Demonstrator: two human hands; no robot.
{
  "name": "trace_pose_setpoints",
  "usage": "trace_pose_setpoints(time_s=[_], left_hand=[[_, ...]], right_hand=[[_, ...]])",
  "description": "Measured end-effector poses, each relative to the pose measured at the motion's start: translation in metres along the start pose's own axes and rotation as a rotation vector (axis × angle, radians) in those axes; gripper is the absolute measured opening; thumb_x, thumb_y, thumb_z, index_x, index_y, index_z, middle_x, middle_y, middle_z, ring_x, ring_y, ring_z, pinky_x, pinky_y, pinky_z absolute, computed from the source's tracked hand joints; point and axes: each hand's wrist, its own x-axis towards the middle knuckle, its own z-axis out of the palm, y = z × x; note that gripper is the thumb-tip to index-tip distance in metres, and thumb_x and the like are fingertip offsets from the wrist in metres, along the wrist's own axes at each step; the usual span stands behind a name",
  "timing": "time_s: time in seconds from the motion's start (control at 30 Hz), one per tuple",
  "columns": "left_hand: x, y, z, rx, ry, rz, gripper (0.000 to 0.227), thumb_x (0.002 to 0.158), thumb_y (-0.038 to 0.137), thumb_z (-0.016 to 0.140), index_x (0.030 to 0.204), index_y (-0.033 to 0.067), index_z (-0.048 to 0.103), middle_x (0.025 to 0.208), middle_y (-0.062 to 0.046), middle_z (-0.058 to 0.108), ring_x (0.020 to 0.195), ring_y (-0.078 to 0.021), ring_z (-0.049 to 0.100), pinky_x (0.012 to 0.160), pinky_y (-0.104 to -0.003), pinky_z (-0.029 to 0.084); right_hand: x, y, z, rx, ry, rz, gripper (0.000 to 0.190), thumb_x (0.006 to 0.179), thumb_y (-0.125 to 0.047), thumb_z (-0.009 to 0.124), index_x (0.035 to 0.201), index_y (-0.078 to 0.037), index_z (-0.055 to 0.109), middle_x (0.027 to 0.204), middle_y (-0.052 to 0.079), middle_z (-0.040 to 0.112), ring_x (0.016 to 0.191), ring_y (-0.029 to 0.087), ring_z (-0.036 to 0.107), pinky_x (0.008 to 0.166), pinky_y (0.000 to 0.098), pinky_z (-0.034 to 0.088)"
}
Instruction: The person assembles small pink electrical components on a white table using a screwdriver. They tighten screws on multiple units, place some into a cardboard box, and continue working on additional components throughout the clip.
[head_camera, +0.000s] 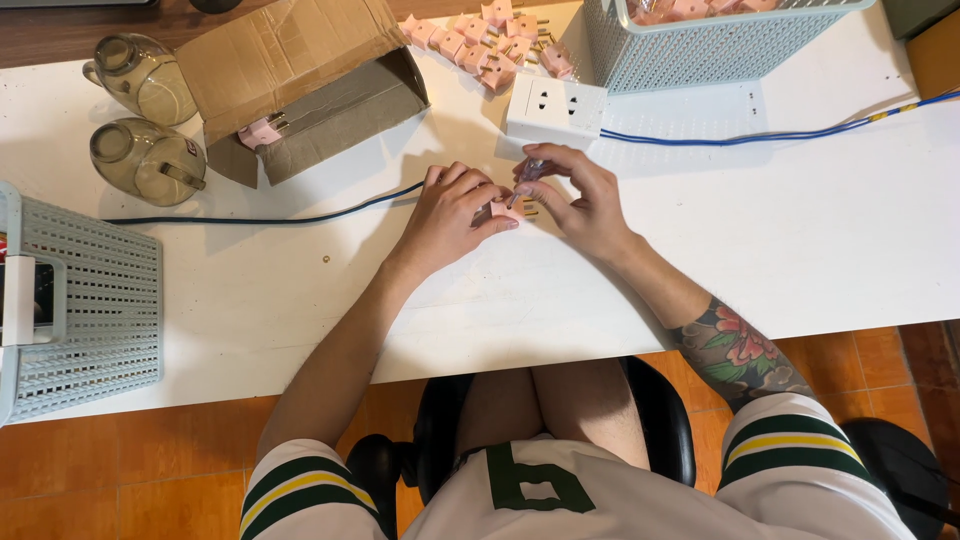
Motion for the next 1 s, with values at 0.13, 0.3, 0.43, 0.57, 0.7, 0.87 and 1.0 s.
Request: trace_pose_setpoints(time_s=[0.13, 0.3, 0.43, 0.57, 0.7, 0.87, 1.0], left_hand=[[0.000, 0.000, -0.001, -0.012, 0.024, 0.031, 0.042, 0.095, 0.044, 0.094, 0.124, 0.0171, 0.082, 0.110, -0.006, 0.074, 0.114, -0.0270, 0.065, 0.105, -0.049, 0.043], [0.002, 0.005, -0.004, 0.041, 0.066, 0.046, 0.031, 0.106, 0.044, 0.094, 0.121, 0.0209, 0.081, 0.109, 0.005, 0.071, 0.107, -0.0234, 0.060, 0.096, -0.041, 0.036], [0.002, 0.005, -0.004, 0.047, 0.065, 0.051, 0.031, 0.106, 0.047, 0.093, 0.118, 0.0209, 0.079, 0.108, 0.006, 0.069, 0.105, -0.0242, 0.058, 0.096, -0.041, 0.037], [0.003, 0.004, -0.004, 0.067, 0.056, 0.055, 0.035, 0.104, 0.048, 0.095, 0.119, 0.0195, 0.080, 0.109, 0.005, 0.072, 0.109, -0.0245, 0.060, 0.096, -0.041, 0.037], [0.005, 0.005, -0.007, 0.056, 0.024, 0.048, 0.039, 0.103, 0.050, 0.091, 0.118, 0.0161, 0.080, 0.112, 0.001, 0.076, 0.111, -0.0259, 0.061, 0.095, -0.042, 0.036], [0.001, -0.002, 0.005, -0.006, 0.074, 0.045, 0.035, 0.101, 0.045, 0.092, 0.120, 0.0174, 0.082, 0.106, -0.003, 0.076, 0.112, -0.0224, 0.064, 0.107, -0.048, 0.042], [0.000, -0.004, 0.007, -0.018, 0.064, 0.034, 0.033, 0.101, 0.043, 0.092, 0.119, 0.0168, 0.083, 0.104, -0.002, 0.075, 0.112, -0.0219, 0.064, 0.106, -0.048, 0.042]], right_hand=[[0.002, -0.008, -0.007, -0.037, 0.051, 0.037, 0.037, 0.107, 0.007, 0.084, 0.140, 0.011, 0.067, 0.112, 0.024, 0.079, 0.102, 0.037, 0.081, 0.096, 0.0580, 0.067], [0.005, -0.015, -0.013, 0.058, -0.061, 0.049, 0.033, 0.126, 0.000, 0.066, 0.154, -0.001, 0.051, 0.123, 0.027, 0.072, 0.116, 0.041, 0.081, 0.105, 0.0463, 0.069], [0.004, -0.016, -0.011, 0.088, -0.101, 0.064, 0.030, 0.126, -0.001, 0.064, 0.153, 0.003, 0.051, 0.124, 0.030, 0.071, 0.114, 0.041, 0.079, 0.105, 0.0466, 0.068], [0.003, -0.013, -0.010, 0.056, -0.149, -0.016, 0.030, 0.126, -0.002, 0.061, 0.153, 0.006, 0.051, 0.126, 0.032, 0.073, 0.111, 0.041, 0.080, 0.103, 0.0455, 0.069], [0.001, 0.001, -0.011, -0.011, -0.172, -0.079, 0.034, 0.124, -0.004, 0.067, 0.154, 0.006, 0.055, 0.129, 0.028, 0.077, 0.113, 0.039, 0.082, 0.101, 0.0452, 0.072], [0.007, -0.009, 0.001, 0.009, -0.068, -0.085, 0.032, 0.112, 0.008, 0.071, 0.144, 0.011, 0.070, 0.108, 0.022, 0.081, 0.097, 0.036, 0.083, 0.094, 0.0506, 0.066], [0.012, -0.016, 0.002, 0.026, -0.131, -0.073, 0.031, 0.116, 0.008, 0.062, 0.145, 0.011, 0.069, 0.107, 0.024, 0.077, 0.096, 0.037, 0.079, 0.094, 0.0536, 0.065]])
